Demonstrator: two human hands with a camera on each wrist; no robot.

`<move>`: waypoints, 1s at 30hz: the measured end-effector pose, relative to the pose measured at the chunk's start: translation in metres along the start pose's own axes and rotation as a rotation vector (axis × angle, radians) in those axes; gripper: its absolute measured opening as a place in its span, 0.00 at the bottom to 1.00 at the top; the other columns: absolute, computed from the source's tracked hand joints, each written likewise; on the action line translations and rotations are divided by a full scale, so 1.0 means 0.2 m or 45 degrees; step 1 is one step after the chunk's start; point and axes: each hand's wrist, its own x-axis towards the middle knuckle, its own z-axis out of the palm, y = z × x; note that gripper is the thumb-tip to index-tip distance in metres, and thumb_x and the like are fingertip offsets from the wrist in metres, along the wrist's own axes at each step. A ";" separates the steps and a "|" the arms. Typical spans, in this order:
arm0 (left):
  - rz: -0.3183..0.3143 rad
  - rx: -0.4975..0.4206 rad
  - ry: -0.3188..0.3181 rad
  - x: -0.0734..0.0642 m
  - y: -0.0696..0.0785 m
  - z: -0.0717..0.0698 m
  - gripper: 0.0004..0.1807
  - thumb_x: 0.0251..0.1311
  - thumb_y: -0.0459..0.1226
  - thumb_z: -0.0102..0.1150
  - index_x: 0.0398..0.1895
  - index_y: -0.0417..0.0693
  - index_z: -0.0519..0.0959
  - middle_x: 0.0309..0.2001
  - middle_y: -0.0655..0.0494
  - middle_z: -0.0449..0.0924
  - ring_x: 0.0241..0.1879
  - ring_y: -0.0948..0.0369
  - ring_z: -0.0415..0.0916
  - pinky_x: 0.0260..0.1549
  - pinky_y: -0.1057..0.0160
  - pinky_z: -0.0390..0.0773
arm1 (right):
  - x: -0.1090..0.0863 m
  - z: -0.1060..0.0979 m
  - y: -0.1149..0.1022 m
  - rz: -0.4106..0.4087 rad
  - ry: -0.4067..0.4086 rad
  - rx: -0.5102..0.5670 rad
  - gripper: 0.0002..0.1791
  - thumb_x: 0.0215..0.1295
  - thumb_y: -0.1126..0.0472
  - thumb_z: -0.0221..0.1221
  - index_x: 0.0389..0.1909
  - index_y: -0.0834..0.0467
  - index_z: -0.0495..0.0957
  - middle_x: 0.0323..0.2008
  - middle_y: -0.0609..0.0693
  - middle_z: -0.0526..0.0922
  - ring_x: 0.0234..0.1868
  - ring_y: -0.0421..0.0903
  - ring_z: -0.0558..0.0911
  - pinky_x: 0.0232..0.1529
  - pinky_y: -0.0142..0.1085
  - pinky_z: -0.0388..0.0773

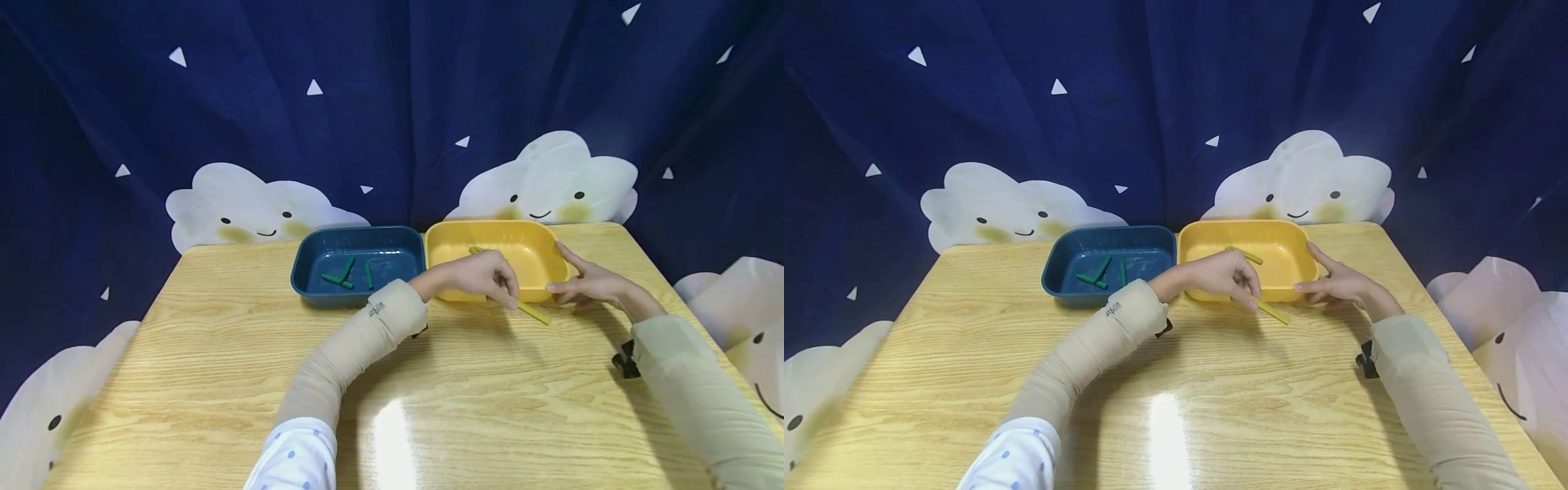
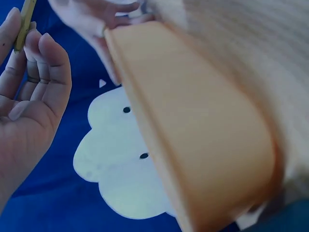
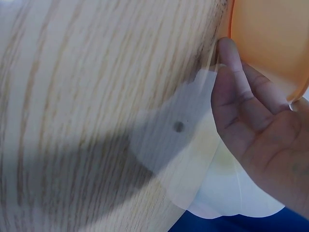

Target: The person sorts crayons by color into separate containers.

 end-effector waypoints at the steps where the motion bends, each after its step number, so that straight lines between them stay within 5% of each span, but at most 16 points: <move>1: -0.001 -0.012 0.006 0.00 0.01 -0.01 0.05 0.51 0.29 0.64 0.28 0.32 0.82 0.22 0.54 0.78 0.20 0.59 0.69 0.24 0.64 0.72 | 0.00 0.00 0.00 0.000 -0.001 -0.001 0.57 0.62 0.50 0.58 0.68 0.47 0.17 0.41 0.63 0.81 0.43 0.55 0.81 0.40 0.48 0.76; 9: -0.072 -0.093 0.056 0.01 0.07 -0.12 0.06 0.52 0.28 0.64 0.31 0.30 0.81 0.25 0.53 0.79 0.22 0.61 0.71 0.27 0.63 0.74 | -0.01 0.00 0.01 0.009 -0.006 0.014 0.57 0.61 0.49 0.58 0.68 0.45 0.17 0.40 0.62 0.82 0.43 0.56 0.81 0.40 0.48 0.76; 21: -0.007 -0.212 0.163 0.09 0.17 -0.27 0.03 0.52 0.26 0.62 0.30 0.32 0.81 0.26 0.50 0.80 0.24 0.59 0.73 0.30 0.58 0.77 | -0.01 0.00 0.03 0.035 -0.014 0.053 0.58 0.61 0.49 0.58 0.67 0.42 0.16 0.43 0.63 0.80 0.45 0.56 0.80 0.41 0.48 0.76; 30: -0.106 -0.221 0.258 0.17 0.12 -0.37 0.03 0.53 0.28 0.62 0.30 0.36 0.81 0.24 0.52 0.78 0.26 0.59 0.72 0.34 0.56 0.76 | -0.01 0.00 0.00 0.015 -0.001 0.029 0.57 0.61 0.49 0.58 0.68 0.48 0.17 0.43 0.63 0.80 0.45 0.56 0.80 0.42 0.49 0.75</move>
